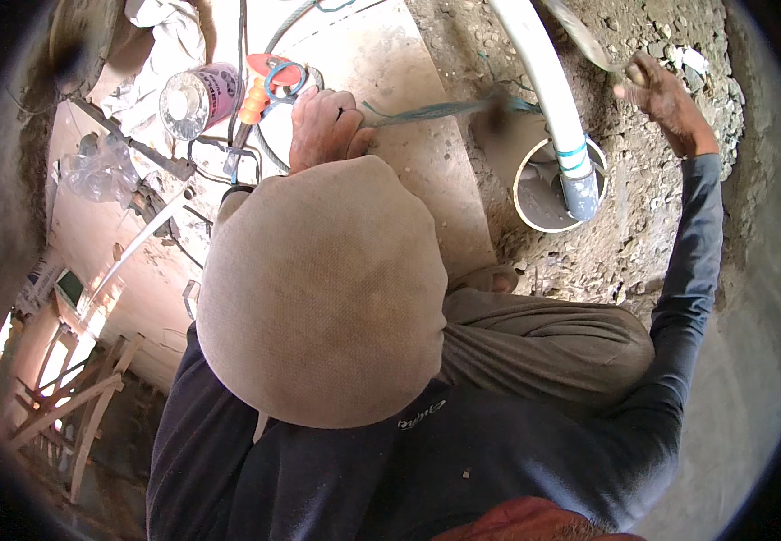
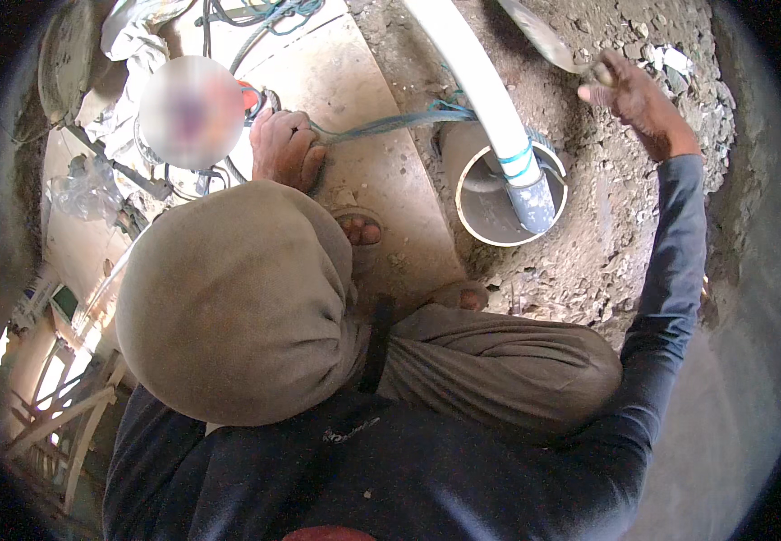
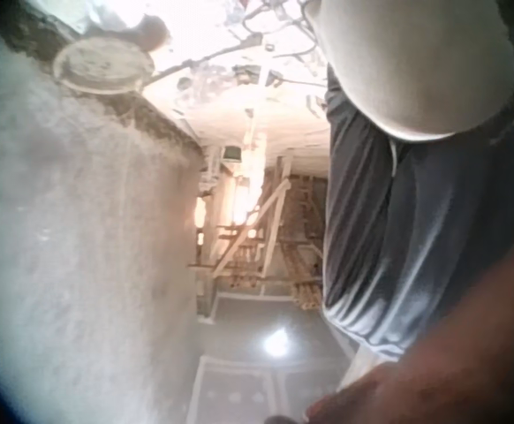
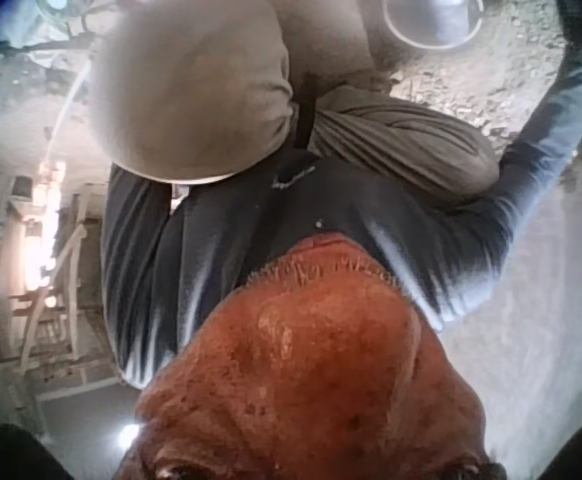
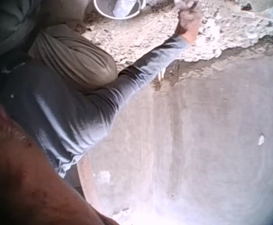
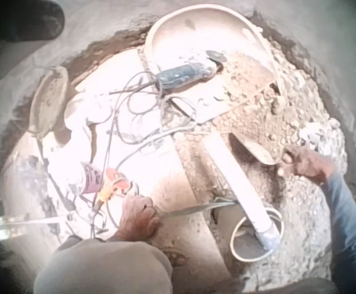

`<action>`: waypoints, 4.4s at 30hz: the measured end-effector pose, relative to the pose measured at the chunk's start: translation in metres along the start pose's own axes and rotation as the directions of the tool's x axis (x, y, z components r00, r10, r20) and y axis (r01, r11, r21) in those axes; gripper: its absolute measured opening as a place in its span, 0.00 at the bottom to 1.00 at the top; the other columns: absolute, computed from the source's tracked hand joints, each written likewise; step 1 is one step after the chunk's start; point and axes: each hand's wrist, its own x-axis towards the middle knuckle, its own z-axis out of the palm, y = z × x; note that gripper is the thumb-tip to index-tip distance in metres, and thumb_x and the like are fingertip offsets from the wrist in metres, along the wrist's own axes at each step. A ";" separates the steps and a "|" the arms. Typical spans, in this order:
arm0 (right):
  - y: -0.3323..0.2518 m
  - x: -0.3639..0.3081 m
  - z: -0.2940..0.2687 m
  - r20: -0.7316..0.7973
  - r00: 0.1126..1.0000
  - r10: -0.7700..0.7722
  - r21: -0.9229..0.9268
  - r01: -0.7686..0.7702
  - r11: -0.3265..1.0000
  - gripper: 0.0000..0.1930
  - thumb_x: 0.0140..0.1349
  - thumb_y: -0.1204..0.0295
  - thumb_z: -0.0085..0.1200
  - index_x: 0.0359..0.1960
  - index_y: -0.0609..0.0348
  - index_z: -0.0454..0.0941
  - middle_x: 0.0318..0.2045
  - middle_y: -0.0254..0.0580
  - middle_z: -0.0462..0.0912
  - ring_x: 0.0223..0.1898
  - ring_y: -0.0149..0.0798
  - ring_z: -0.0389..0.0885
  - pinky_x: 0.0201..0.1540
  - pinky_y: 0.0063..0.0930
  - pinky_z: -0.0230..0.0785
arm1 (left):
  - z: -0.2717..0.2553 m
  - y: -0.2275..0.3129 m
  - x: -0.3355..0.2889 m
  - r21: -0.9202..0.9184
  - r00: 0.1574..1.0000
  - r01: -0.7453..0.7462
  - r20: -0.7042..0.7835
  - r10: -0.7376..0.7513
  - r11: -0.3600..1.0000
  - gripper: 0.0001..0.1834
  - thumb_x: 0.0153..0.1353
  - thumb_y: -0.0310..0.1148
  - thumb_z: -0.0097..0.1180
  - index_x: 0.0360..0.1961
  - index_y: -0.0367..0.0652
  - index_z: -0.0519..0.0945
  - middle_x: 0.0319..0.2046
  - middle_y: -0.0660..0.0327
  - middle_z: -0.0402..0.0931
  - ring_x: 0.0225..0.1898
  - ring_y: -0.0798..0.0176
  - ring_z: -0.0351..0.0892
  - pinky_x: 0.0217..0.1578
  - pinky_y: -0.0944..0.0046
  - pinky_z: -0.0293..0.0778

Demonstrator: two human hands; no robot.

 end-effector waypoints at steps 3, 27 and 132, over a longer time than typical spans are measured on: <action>0.034 0.007 0.013 -0.051 0.990 -0.134 -0.325 0.111 0.939 0.36 0.69 0.48 0.59 0.72 0.55 0.67 0.62 0.55 0.79 0.60 0.47 0.81 0.58 0.41 0.75 | -0.002 -0.001 0.001 0.019 0.999 0.008 0.035 -0.009 1.000 0.10 0.53 0.39 0.61 0.30 0.45 0.81 0.38 0.60 0.75 0.48 0.50 0.73 0.62 0.40 0.60; 0.037 0.017 0.116 0.038 0.984 -0.176 -0.372 0.177 0.911 0.21 0.58 0.63 0.59 0.53 0.49 0.80 0.39 0.60 0.86 0.42 0.62 0.85 0.44 0.52 0.79 | -0.007 0.005 0.008 0.010 0.982 0.043 0.184 -0.044 0.999 0.11 0.51 0.38 0.65 0.32 0.45 0.80 0.38 0.60 0.75 0.47 0.49 0.73 0.60 0.41 0.62; -0.149 0.082 0.017 -0.608 0.774 0.176 0.754 0.494 0.432 0.06 0.66 0.69 0.56 0.32 0.57 0.76 0.21 0.38 0.78 0.16 0.36 0.76 0.19 0.33 0.70 | 0.011 -0.013 -0.017 -0.009 0.998 -0.027 -0.058 0.027 1.000 0.17 0.54 0.44 0.68 0.36 0.48 0.76 0.50 0.61 0.70 0.61 0.53 0.67 0.70 0.40 0.56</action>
